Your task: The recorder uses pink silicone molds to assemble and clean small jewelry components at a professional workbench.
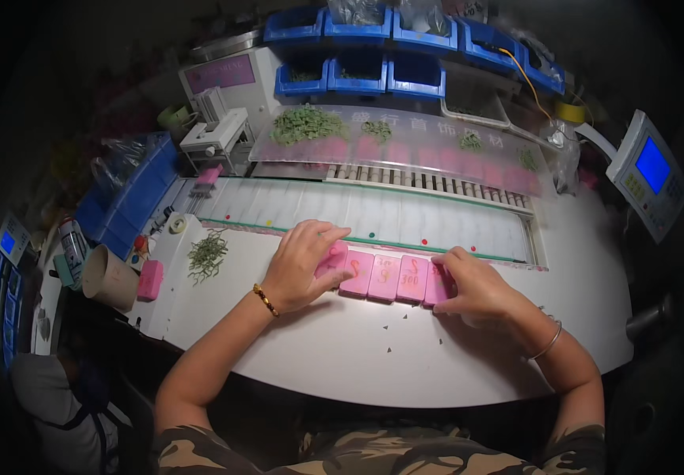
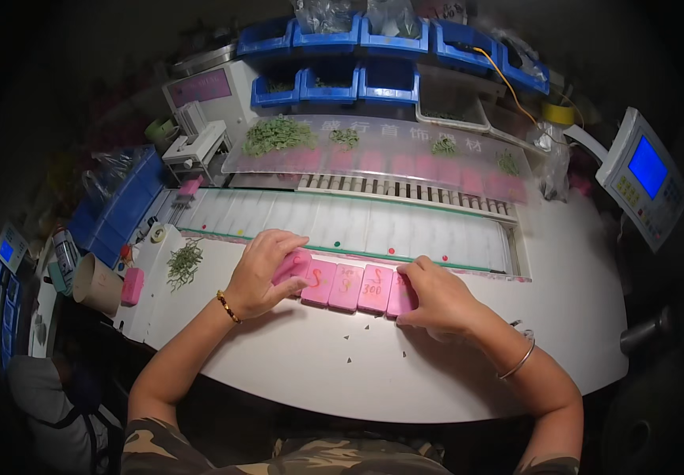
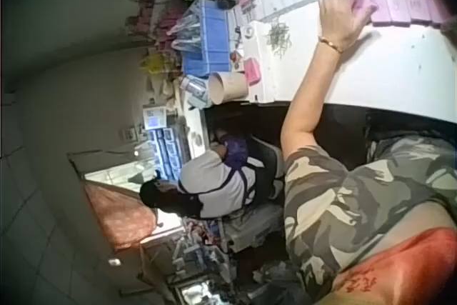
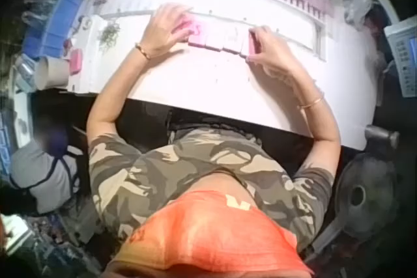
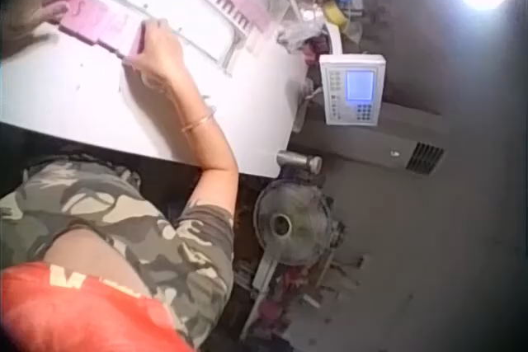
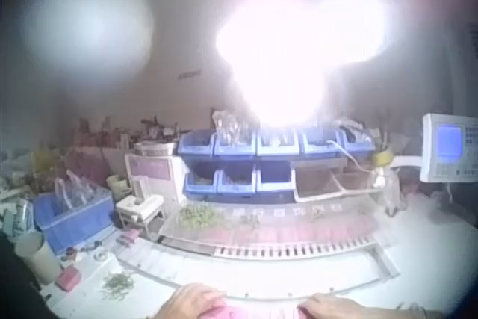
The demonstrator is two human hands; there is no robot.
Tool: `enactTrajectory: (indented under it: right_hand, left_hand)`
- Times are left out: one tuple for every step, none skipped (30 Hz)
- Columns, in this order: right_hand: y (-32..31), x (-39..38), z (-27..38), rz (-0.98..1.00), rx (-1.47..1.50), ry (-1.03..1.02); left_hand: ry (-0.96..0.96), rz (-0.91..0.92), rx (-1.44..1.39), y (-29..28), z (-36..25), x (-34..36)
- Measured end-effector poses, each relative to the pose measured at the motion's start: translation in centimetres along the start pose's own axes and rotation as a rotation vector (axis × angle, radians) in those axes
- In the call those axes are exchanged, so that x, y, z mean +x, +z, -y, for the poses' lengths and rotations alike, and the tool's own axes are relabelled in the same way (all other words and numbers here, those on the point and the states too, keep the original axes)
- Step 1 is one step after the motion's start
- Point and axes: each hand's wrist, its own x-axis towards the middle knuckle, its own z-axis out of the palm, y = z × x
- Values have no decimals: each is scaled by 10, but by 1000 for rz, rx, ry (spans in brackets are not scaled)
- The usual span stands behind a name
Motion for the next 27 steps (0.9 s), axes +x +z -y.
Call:
enactTrajectory:
  right_hand:
    - [-1, -4, -2, -98, -61, -37]
    - [-3, -7, -4, -196, -123, -74]
    - [1, -10, -2, -193, -114, -56]
    - [2, -13, 3, -352, -99, -122]
    - [2, -15, 7, -512, -89, -185]
    - [1, -17, 9, -570, -1, -240]
    - [1, -21, 11, -567, -3, -227]
    - [2, -24, 14, -612, 91, -310]
    - [3, -27, 17, -661, 185, -395]
    - [5, -30, 20, -677, 196, -422]
    - [7, -32, 23, -679, 212, -454]
    - [10, -33, 25, -677, 228, -482]
    - [13, -34, 27, -676, 244, -513]
    - [14, -34, 27, -676, 247, -513]
    - [15, -35, 27, -689, 250, -520]
    - [15, -36, 27, -701, 254, -529]
    - [15, -36, 28, -703, 257, -529]
    - [15, -37, 28, -667, 405, -508]
    - [15, -37, 29, -627, 552, -485]
    - [20, -33, 27, -602, 715, -471]
    - [22, -31, 26, -603, 717, -470]
    - [24, -30, 25, -602, 739, -440]
    - [25, -28, 25, -600, 761, -409]
    - [29, -26, 28, -617, 753, -404]
    - [29, -26, 28, -616, 756, -401]
    - [30, -25, 28, -644, 626, -413]
    - [30, -25, 29, -670, 495, -423]
  left_hand:
    - [-9, -85, -51, 1, -9, 4]
    - [-18, -169, -103, 2, -19, 9]
    - [-12, -156, -116, 2, -26, 8]
    - [-50, -226, -188, 2, -33, 8]
    - [-89, -296, -262, 4, -40, 8]
    - [-146, -320, -343, 8, -48, 7]
    - [-145, -314, -355, 14, -58, 8]
    - [-277, -280, -691, 21, -68, 10]
    - [-409, -234, -1024, 25, -74, 12]
    - [-417, -119, -1194, 30, -73, 16]
    - [-492, 36, -1392, 30, -78, 21]
    - [-494, 93, -1477, 32, -84, 25]
    - [-496, 150, -1559, 34, -89, 29]
    - [-485, 258, -1603, 41, -84, 29]
    - [-484, 262, -1602, 40, -85, 32]
    - [-462, 279, -1655, 39, -86, 35]
    - [-441, 295, -1707, 37, -87, 37]
    - [-440, 300, -1706, 36, -89, 39]
    - [-388, 235, -1596, 36, -91, 40]
    - [-337, 171, -1485, 37, -92, 40]
    - [-339, 173, -1484, 39, -93, 41]
    - [-309, 128, -1406, 43, -94, 41]
    - [-279, 83, -1328, 45, -94, 41]
    - [-221, 73, -1239, 44, -95, 42]
    - [-224, 76, -1240, 43, -96, 43]
    - [-183, 82, -1097, 43, -97, 43]
    - [-142, 87, -956, 43, -97, 43]
